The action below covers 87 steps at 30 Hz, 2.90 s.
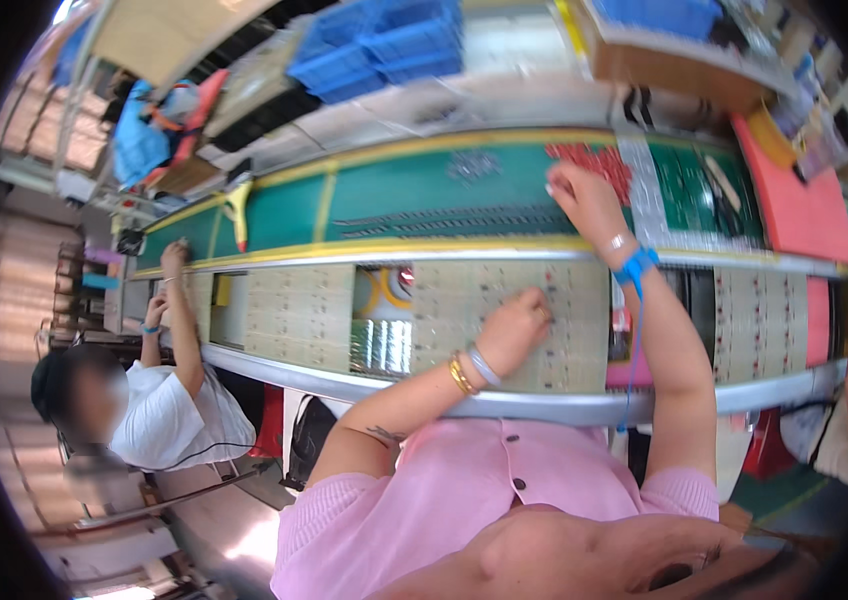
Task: Manually inserting and assembling electronic components onto printed circuit boards on a factory production line.
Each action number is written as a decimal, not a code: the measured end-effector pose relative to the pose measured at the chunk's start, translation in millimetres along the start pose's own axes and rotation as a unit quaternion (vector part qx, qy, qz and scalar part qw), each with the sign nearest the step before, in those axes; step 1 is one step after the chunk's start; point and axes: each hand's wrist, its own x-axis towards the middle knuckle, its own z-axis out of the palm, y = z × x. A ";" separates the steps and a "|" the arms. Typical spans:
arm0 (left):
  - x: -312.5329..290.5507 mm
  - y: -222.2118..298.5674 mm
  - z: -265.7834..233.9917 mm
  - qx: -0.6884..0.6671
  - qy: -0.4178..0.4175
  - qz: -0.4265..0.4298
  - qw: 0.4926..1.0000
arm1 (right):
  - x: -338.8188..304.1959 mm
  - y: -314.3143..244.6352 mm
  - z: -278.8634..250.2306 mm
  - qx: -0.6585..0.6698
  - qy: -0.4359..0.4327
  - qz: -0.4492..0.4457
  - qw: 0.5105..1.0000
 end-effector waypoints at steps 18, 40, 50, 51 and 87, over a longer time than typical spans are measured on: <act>75.4 -133.6 -122.5 0.027 0.118 -0.136 0.983 | -86.4 -53.1 -35.7 0.184 -0.139 0.125 0.965; 38.0 -84.4 -98.5 -0.216 0.104 -0.163 0.957 | -117.3 -45.8 -0.8 -0.015 -0.159 0.042 0.986; 2.1 -51.3 -83.4 -0.230 0.056 -0.125 0.964 | -108.8 -51.1 2.3 -0.106 -0.179 -0.061 0.976; -1.9 -46.3 -83.1 -0.208 0.042 -0.117 0.970 | -103.7 -50.1 -0.8 -0.102 -0.205 -0.068 0.971; -24.2 25.0 -23.5 -0.018 -0.011 0.000 1.000 | -2.6 -8.4 -27.7 -0.111 0.007 -0.055 0.992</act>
